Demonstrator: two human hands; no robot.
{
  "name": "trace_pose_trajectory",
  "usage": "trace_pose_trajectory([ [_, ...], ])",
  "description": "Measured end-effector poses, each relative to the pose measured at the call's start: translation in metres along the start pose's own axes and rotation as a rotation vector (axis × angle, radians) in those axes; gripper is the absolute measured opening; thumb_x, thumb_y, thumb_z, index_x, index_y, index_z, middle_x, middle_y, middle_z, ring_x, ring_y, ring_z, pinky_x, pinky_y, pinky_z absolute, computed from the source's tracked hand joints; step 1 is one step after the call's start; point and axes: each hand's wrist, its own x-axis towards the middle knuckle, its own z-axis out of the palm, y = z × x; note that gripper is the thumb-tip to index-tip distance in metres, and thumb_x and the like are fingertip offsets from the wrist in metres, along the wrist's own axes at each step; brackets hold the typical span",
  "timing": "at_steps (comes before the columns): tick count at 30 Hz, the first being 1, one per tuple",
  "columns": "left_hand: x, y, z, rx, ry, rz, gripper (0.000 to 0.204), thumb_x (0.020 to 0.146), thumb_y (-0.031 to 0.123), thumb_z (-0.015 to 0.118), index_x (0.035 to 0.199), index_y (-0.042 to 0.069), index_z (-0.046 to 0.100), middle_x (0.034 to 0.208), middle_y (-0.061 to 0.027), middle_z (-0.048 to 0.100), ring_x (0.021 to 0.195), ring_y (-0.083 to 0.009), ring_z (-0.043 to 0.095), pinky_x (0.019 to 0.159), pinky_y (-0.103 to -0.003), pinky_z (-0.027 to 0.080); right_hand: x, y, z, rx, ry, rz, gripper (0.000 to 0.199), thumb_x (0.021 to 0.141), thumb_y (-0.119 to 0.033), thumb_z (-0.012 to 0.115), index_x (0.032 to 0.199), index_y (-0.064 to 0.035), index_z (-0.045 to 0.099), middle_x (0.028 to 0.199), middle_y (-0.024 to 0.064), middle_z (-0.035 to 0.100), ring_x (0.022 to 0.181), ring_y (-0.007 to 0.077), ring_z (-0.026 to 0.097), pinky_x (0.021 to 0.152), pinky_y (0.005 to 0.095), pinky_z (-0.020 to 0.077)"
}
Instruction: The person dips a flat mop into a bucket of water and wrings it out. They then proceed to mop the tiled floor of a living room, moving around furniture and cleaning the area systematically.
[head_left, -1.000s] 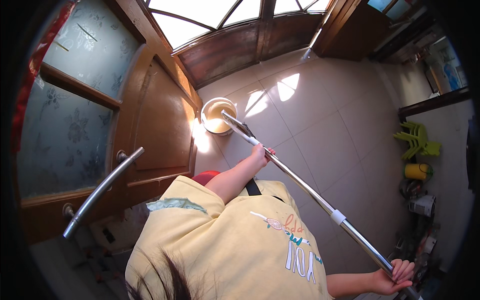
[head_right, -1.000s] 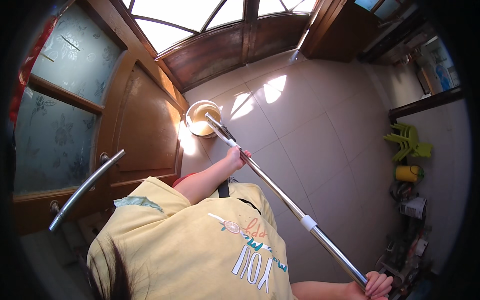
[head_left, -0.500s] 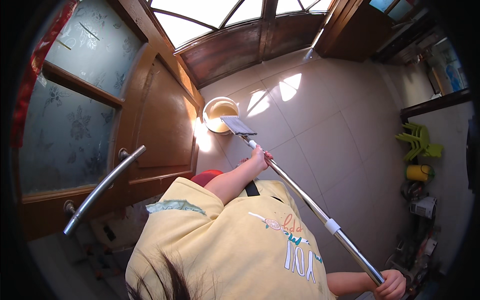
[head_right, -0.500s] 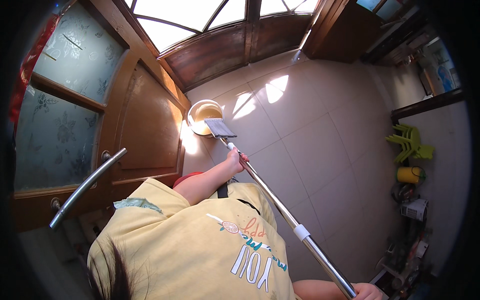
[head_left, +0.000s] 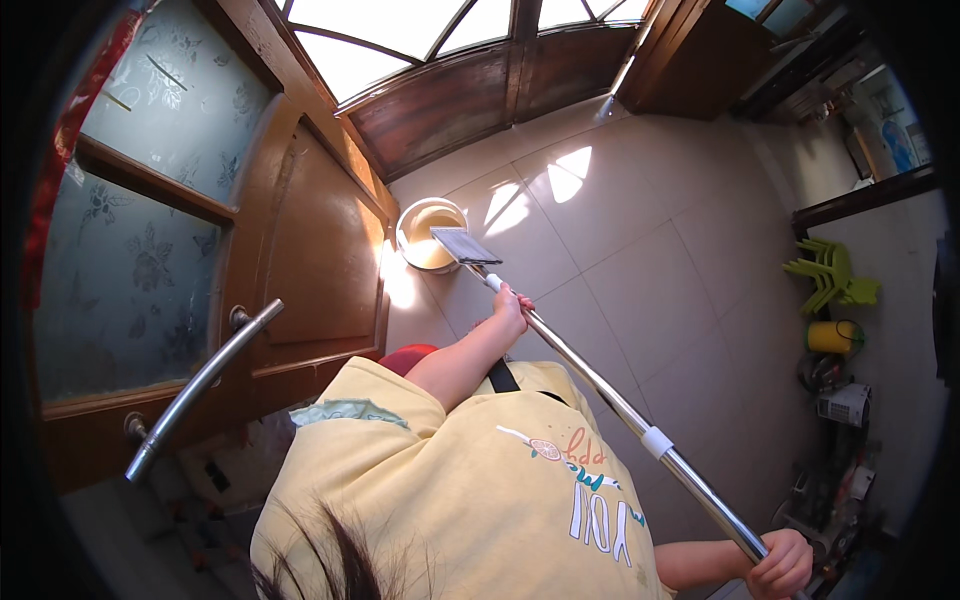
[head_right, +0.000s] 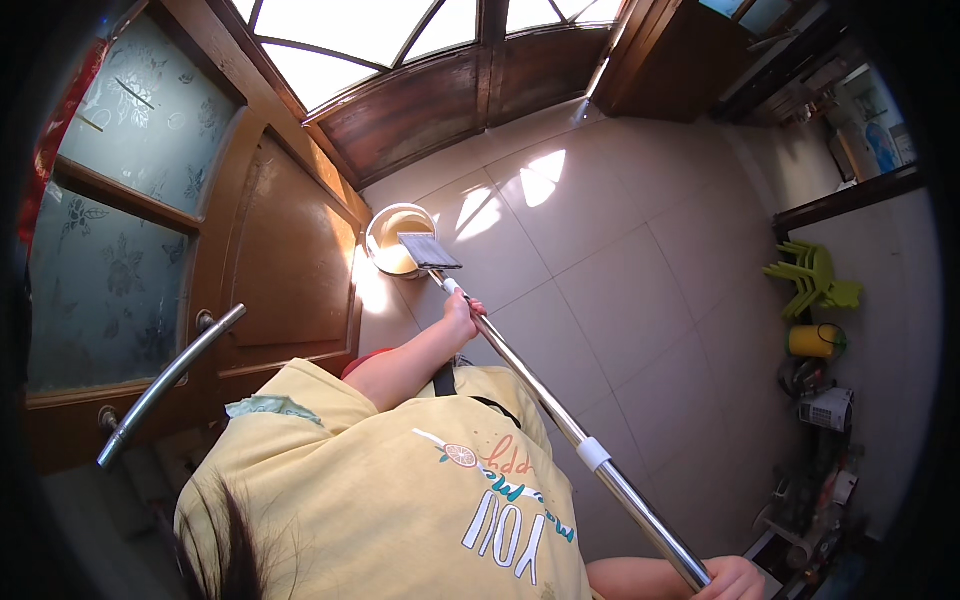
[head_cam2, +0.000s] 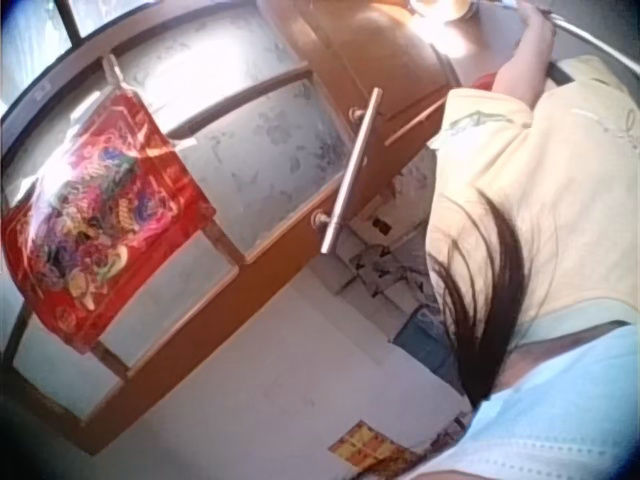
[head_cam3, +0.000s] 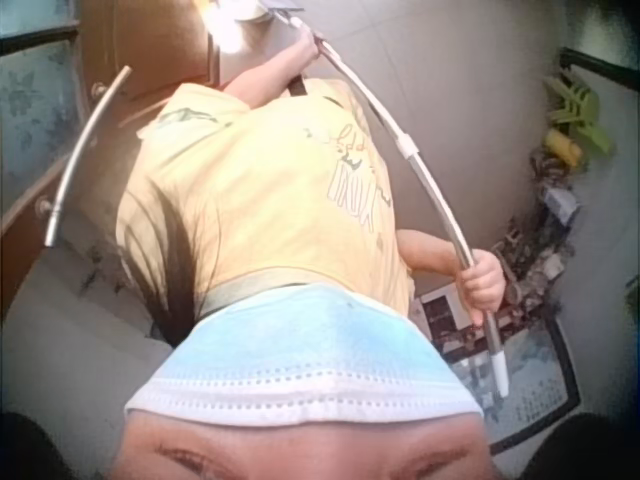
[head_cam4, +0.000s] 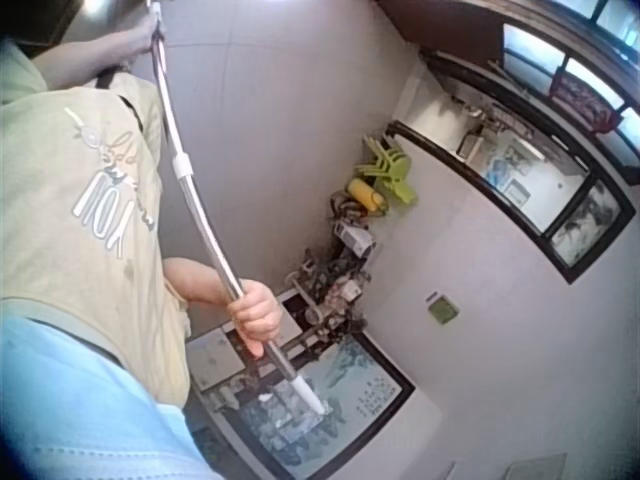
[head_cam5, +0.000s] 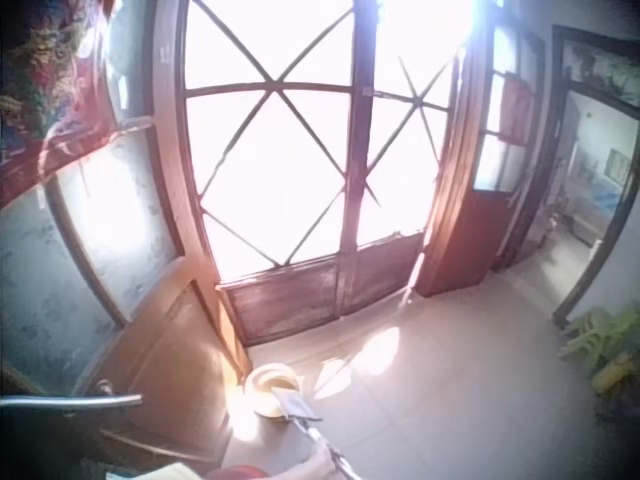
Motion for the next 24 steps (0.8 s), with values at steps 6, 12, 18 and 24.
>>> trace_pose_trajectory([
  [6,0.0,0.001,-0.004,0.034,0.017,-0.015,0.026,0.084,0.031,0.03,0.081,0.006,0.03,0.057,-0.0054,0.038,0.04,-0.016,0.037,0.037,-0.029,0.038,0.001,-0.007,-0.001,-0.143,0.143,0.159,0.033,0.074,-0.023,0.056,0.048,-0.0094,0.039,0.053,0.0006,0.036,0.037,0.0067,0.037,0.04,0.0159,0.033],
  [12,-0.01,0.004,-0.005,0.078,-0.024,-0.016,0.022,0.085,0.026,0.028,0.088,0.004,0.03,0.063,-0.0083,0.041,0.049,-0.0192,0.043,0.043,-0.032,0.042,-0.002,-0.003,0.005,-0.303,0.316,0.117,0.032,0.073,-0.021,0.058,0.048,-0.0086,0.043,0.053,0.0017,0.035,0.035,0.0069,0.039,0.041,0.0147,0.0334],
  [18,-0.01,0.004,-0.008,0.088,-0.024,-0.043,0.025,0.085,0.026,0.028,0.091,0.002,0.031,0.067,-0.0092,0.043,0.053,-0.0205,0.046,0.046,-0.033,0.045,-0.001,-0.003,0.005,-0.311,0.337,0.104,0.034,0.075,-0.023,0.055,0.048,-0.0095,0.039,0.053,0.0013,0.034,0.035,0.0063,0.037,0.04,0.0148,0.0325],
  [24,-0.003,0.003,-0.012,0.138,-0.003,-0.039,0.027,0.085,0.027,0.028,0.094,0.001,0.031,0.069,-0.0099,0.044,0.055,-0.0207,0.048,0.048,-0.033,0.047,-0.003,-0.003,0.003,-0.303,0.344,0.105,0.035,0.075,-0.022,0.055,0.048,-0.01,0.038,0.053,0.001,0.034,0.035,0.0061,0.037,0.04,0.0145,0.0324],
])
